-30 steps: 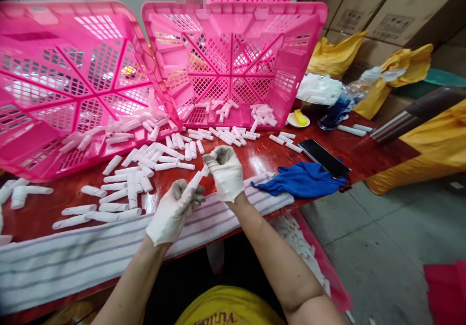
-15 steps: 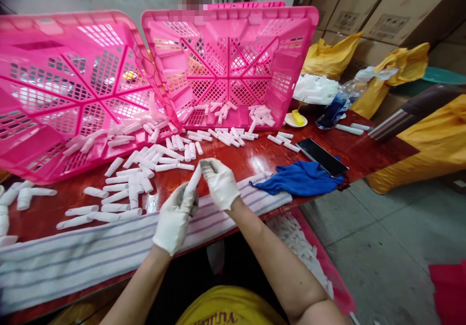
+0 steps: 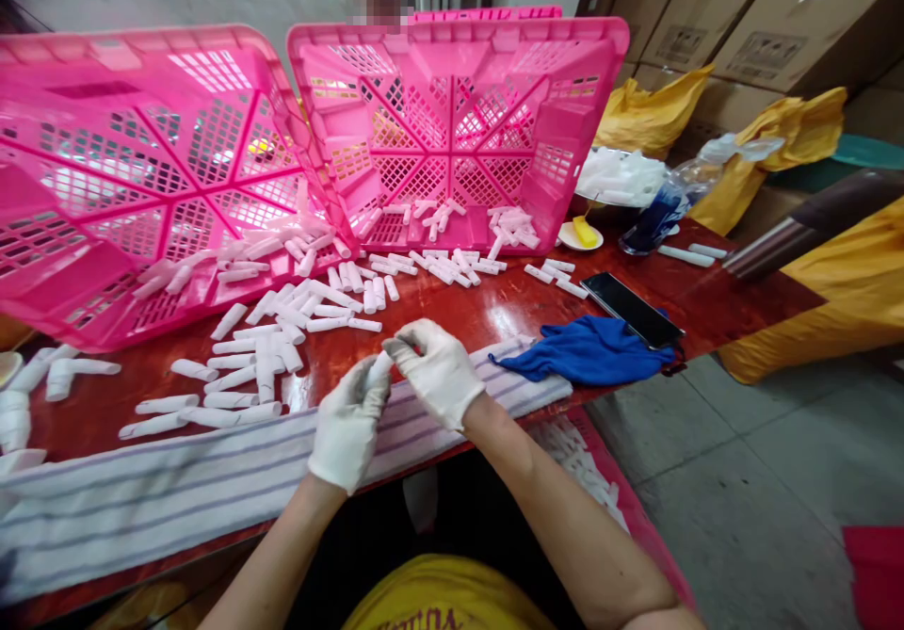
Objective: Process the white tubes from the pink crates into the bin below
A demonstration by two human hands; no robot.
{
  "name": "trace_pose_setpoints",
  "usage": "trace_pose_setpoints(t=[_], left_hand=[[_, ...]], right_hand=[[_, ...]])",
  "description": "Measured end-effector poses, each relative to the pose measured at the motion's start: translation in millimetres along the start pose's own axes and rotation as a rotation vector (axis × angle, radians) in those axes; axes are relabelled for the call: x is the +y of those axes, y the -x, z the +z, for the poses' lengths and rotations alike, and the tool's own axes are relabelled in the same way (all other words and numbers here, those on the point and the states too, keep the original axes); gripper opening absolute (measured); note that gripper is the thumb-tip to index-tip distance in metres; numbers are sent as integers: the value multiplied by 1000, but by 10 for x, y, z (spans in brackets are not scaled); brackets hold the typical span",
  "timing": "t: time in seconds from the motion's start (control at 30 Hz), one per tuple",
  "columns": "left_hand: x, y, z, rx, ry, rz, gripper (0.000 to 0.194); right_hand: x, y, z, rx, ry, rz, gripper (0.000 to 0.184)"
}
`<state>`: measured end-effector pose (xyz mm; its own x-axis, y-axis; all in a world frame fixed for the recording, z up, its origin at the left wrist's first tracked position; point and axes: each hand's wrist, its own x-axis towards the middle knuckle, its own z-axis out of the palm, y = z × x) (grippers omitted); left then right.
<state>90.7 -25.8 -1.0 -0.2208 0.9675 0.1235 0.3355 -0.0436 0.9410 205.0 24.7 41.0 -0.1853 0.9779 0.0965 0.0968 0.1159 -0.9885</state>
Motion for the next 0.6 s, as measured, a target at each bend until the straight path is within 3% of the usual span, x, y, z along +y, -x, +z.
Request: trace_pose_setpoints(t=[0.07,0.13,0.2,0.23,0.3,0.37,0.43,0.53,0.6], left_hand=[[46,54,68,-78,-44,16,37],[79,36,52,-296,-114,99,37],[71,-114,-96,-465,-208,162,37],[44,-243,-216,-465,-287,176,37],[-52,-573,-497,-217,-566,152,38],[-174,-909,-742,-85,-904,170,39],[-272,-1148,-867,-79,-1096,165,36],[-321,-1234,-850,-129,-1139,156,28],[-316,-1151,-802,-111,-1069,146,28]], right_hand=[[98,92,-67,-1,11,49,26],[165,213,-248,12,72,137,28],[169,362,-554,70,279,214,28],[148,436,-730,96,420,254,26],[81,542,-1031,108,709,314,23],[14,523,-1123,84,905,305,26],[-17,328,-918,76,935,209,27],[33,-236,-221,19,771,33,29],[107,-635,240,-116,851,-18,34]])
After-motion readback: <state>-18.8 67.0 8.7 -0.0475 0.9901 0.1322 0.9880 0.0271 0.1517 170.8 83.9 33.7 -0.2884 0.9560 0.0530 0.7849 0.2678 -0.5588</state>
